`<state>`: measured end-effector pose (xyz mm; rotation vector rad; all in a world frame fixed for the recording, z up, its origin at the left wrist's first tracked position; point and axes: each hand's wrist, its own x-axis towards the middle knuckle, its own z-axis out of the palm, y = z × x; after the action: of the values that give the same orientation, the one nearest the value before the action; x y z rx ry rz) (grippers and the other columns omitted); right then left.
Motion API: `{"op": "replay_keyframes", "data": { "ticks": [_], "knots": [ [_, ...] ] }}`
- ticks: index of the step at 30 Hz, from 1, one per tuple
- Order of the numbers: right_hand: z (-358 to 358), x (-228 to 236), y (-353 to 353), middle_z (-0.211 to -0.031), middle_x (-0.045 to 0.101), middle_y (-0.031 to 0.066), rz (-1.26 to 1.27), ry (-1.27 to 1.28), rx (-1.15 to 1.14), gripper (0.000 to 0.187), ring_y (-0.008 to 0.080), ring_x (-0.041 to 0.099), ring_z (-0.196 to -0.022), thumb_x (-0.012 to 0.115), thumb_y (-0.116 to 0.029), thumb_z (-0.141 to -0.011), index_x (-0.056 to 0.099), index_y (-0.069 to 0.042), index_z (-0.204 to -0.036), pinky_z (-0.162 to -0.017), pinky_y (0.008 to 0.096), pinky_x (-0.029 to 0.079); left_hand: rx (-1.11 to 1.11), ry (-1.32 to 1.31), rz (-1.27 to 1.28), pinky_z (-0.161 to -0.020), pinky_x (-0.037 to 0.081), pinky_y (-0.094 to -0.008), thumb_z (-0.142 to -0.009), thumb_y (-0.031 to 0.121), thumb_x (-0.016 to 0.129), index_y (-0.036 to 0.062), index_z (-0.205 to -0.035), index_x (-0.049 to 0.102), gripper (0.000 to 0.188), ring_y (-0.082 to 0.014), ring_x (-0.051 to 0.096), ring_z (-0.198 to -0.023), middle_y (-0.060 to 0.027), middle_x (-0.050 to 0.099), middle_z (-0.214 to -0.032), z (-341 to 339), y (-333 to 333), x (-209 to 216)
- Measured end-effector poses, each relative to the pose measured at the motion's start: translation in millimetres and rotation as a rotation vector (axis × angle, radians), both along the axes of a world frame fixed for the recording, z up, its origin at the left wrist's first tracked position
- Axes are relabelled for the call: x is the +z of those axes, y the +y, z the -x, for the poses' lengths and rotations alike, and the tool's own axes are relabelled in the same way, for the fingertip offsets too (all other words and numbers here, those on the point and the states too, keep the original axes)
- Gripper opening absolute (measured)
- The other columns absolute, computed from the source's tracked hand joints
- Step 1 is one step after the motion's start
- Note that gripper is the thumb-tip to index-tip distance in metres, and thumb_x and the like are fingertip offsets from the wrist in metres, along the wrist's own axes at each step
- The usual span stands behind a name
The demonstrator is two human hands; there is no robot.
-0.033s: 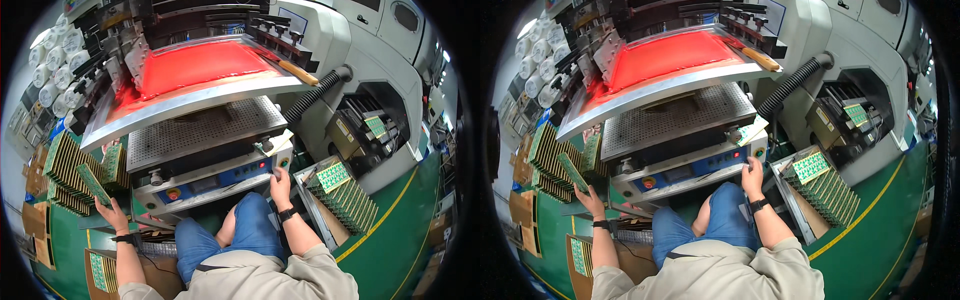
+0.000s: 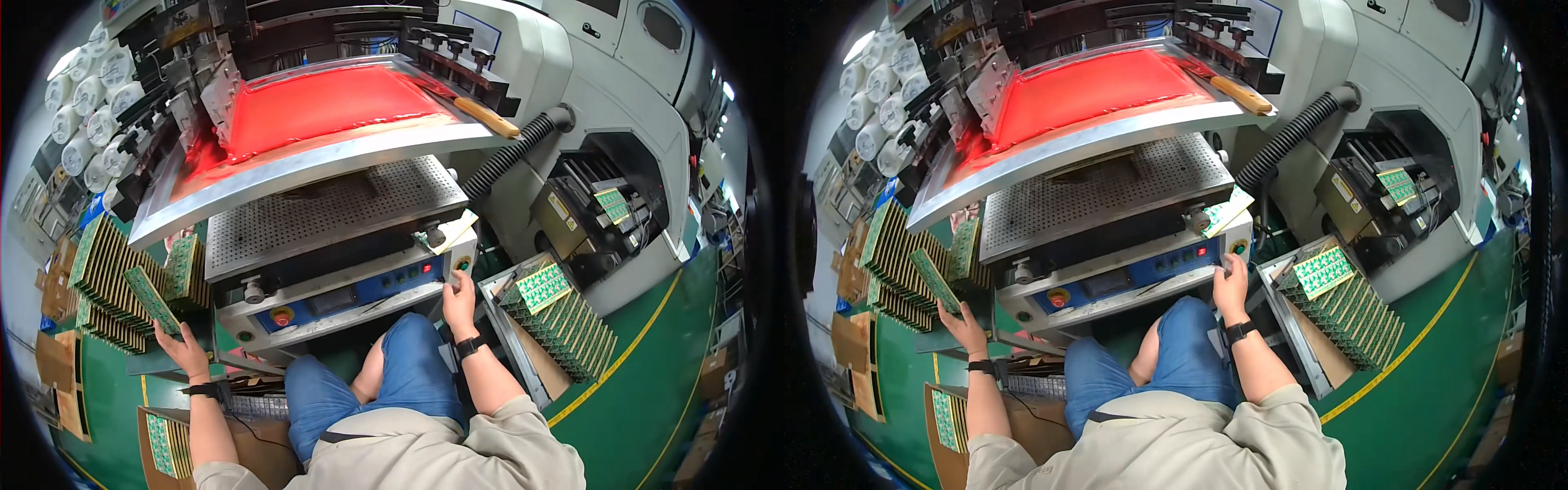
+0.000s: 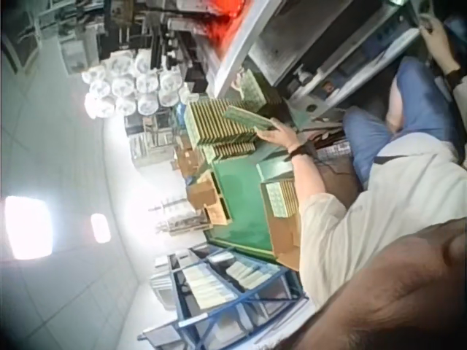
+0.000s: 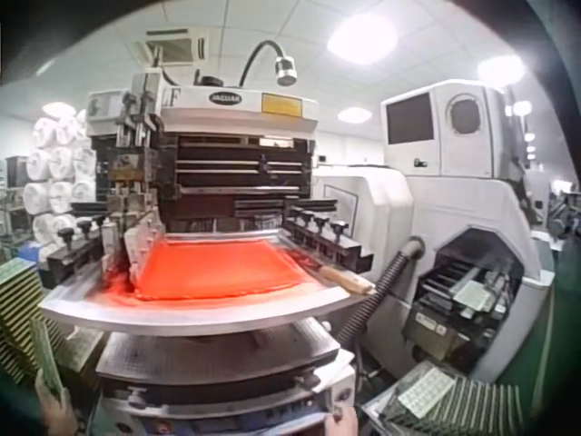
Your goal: Loading and unloading printed circuit boards into a screen printing machine.
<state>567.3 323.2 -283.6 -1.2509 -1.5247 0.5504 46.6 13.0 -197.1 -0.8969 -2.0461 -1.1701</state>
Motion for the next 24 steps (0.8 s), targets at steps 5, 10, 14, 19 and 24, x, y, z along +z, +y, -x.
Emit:
{"op": "replay_keyframes", "data": {
  "ticks": [5, 10, 14, 19, 24],
  "knots": [
    [-6.6, -17.7, 21.3, -0.115, 0.066, 0.0157, 0.201, 0.010, -0.103, 0.043, 0.0272, 0.065, -0.103, 0.068, -0.010, -0.091, 0.058, -0.004, -0.132, -0.091, 0.0367, 0.053, 0.061, 0.059, 0.148, -0.117, 0.030, -0.0505, -0.103, 0.034, 0.059, 0.0020, -0.154, 0.032, 0.066, -0.0426, 0.037, -0.141, -0.0234, 0.038, -0.153, -7.4, 3.8, -0.3],
    [1.8, -15.2, 28.0, -0.127, 0.062, 0.0204, 0.444, 0.082, -0.069, 0.046, 0.0325, 0.065, -0.108, 0.069, -0.012, -0.090, 0.056, -0.003, -0.134, -0.095, 0.0397, 0.052, 0.098, 0.032, 0.168, -0.116, 0.030, -0.0510, -0.104, 0.040, 0.057, 0.0029, -0.155, 0.031, 0.068, -0.0441, 0.038, -0.140, -0.0239, 0.040, -0.153, -6.5, 3.9, 1.3],
    [-0.4, -29.9, 34.8, -0.113, 0.065, 0.0134, 0.289, 0.046, -0.106, 0.048, 0.0256, 0.065, -0.097, 0.068, -0.011, -0.091, 0.055, -0.004, -0.136, -0.087, 0.0362, 0.053, 0.082, 0.043, 0.143, -0.115, 0.031, -0.0510, -0.104, 0.039, 0.057, 0.0035, -0.155, 0.031, 0.066, -0.0445, 0.039, -0.140, -0.0243, 0.041, -0.152, -8.2, 6.4, 0.8],
    [-7.2, -24.3, 44.3, -0.103, 0.068, 0.0083, 0.196, 0.146, -0.130, 0.047, 0.0206, 0.065, -0.091, 0.066, -0.008, -0.093, 0.052, -0.002, -0.138, -0.081, 0.0333, 0.053, 0.105, 0.046, 0.128, -0.115, 0.032, -0.0508, -0.104, 0.035, 0.057, 0.0030, -0.155, 0.032, 0.065, -0.0446, 0.039, -0.139, -0.0252, 0.041, -0.151, -8.9, 5.5, 3.2],
    [-1.1, 6.5, 45.7, -0.109, 0.069, 0.0101, 0.468, 0.549, 0.177, 0.041, 0.0192, 0.065, -0.095, 0.063, -0.011, -0.098, 0.052, -0.003, -0.137, -0.083, 0.0339, 0.053, 0.118, 0.035, 0.138, -0.115, 0.032, -0.0513, -0.103, 0.032, 0.058, 0.0029, -0.154, 0.033, 0.064, -0.0447, 0.040, -0.138, -0.0260, 0.041, -0.149, -9.8, 5.9, 8.7]
  ]
}}
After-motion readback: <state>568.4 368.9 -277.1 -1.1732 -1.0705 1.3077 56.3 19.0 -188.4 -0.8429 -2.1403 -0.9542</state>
